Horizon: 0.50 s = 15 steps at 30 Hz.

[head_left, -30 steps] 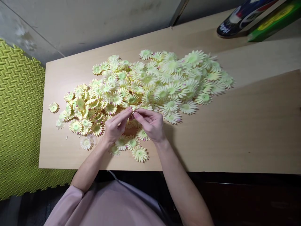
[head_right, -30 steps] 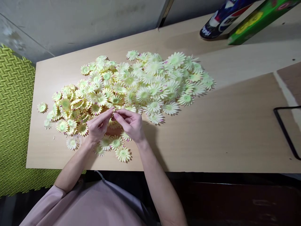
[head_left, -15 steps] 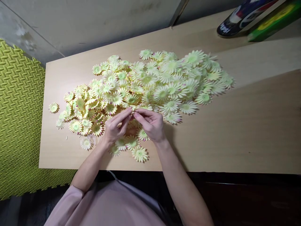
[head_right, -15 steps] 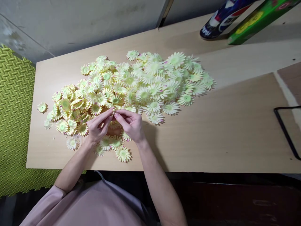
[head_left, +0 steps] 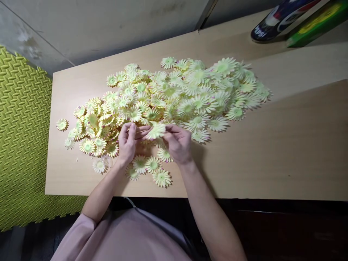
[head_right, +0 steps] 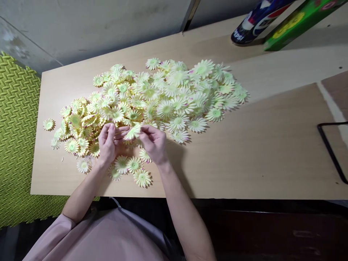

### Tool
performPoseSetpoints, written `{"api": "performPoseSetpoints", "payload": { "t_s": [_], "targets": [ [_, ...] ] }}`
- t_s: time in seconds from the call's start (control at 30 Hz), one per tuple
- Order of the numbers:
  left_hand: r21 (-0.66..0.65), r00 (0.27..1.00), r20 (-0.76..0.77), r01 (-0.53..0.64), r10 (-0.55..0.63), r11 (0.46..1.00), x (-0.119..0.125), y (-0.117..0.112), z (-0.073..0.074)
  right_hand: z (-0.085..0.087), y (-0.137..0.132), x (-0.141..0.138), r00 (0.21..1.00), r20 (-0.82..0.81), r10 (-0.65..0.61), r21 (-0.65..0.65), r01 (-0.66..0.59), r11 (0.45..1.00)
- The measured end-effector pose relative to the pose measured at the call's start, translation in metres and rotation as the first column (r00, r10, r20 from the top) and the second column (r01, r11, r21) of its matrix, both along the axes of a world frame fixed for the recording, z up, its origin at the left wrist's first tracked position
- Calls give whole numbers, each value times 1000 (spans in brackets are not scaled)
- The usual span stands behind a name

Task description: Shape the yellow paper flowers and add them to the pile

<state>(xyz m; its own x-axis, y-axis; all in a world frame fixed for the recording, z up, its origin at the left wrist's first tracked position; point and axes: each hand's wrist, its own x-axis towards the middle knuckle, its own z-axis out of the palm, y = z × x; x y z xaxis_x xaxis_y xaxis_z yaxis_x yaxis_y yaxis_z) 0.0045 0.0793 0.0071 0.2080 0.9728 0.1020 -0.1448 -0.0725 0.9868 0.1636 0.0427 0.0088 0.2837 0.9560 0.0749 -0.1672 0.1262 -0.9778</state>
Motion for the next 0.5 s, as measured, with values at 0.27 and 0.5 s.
{"api": "performPoseSetpoints", "payload": {
  "t_s": [0.27, 0.5],
  "targets": [
    [251, 993, -111, 65, -38, 966, 2, -4, 4, 1, -1, 2, 960, 207, -186, 87, 171, 981],
    [254, 964, -263, 118, -49, 960, 2, -8, 6, 4, -1, -3, 960, 278, -30, 147, -12, 989]
  ]
}}
